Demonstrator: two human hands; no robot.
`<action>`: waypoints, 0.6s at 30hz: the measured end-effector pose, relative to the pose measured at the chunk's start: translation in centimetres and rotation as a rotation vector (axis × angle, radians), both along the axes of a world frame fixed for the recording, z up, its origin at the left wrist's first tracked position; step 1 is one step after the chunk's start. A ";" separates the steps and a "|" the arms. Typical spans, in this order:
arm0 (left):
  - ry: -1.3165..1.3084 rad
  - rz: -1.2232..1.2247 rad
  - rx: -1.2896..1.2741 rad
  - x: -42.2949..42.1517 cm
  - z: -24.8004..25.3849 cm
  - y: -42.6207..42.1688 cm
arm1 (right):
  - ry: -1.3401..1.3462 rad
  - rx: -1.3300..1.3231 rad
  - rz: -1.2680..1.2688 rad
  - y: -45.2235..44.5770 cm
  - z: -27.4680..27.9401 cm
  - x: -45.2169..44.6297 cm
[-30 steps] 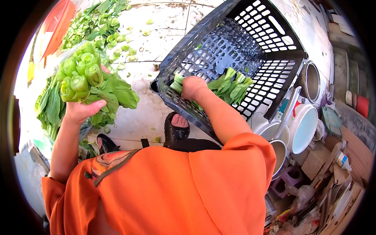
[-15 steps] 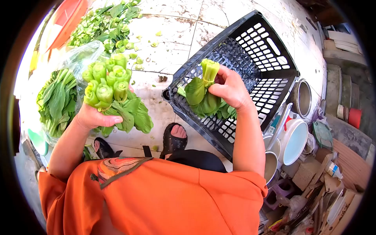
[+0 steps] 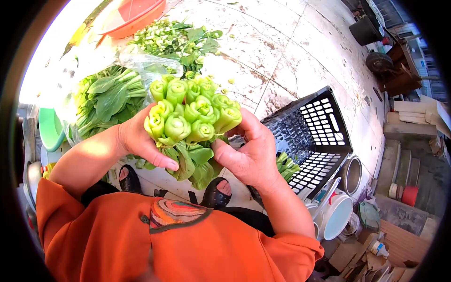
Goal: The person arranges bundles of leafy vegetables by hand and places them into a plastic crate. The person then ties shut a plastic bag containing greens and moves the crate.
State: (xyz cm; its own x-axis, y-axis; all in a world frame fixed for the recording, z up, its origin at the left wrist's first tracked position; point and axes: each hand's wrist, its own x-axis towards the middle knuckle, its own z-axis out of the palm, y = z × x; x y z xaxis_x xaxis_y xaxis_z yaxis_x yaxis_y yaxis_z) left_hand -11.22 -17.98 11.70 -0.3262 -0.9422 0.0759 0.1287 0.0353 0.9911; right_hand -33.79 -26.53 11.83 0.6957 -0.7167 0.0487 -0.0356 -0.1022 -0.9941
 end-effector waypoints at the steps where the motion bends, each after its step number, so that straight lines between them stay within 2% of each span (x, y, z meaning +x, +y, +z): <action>1: 0.075 -0.028 0.029 0.6 0.1 0.5 | -0.044 0.187 0.052 0.8 0.8 1.2; 3: 0.197 -0.005 0.099 1.6 0.3 1.8 | -0.188 0.322 0.132 1.8 0.6 2.9; 4: 0.128 0.023 0.137 2.6 0.3 2.6 | -0.263 0.383 0.139 2.3 0.5 4.0; 6: 0.236 0.108 0.199 2.9 0.0 3.5 | -0.162 0.350 0.151 2.4 0.3 4.3; 12: 0.244 0.151 0.345 9.1 -0.6 8.7 | 0.079 0.447 0.284 3.6 -0.6 11.0; 14: 0.264 0.206 0.412 11.5 -0.6 10.8 | 0.135 0.381 0.493 3.0 -0.9 13.4; 17: 0.330 0.375 0.252 15.2 0.0 13.8 | 0.237 0.079 0.383 1.3 -1.5 17.3; 18: 0.257 0.470 0.211 16.7 1.0 14.9 | 0.268 -0.067 0.345 0.7 -1.9 18.8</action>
State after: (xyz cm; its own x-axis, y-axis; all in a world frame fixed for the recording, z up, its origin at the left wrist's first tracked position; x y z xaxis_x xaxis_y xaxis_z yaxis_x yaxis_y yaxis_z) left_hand 5.44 -3.12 12.70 0.1357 -0.9849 -0.1078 0.3842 -0.0480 0.9220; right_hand -14.99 -25.84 9.89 0.8883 -0.4412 -0.1278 -0.2439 -0.2173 -0.9451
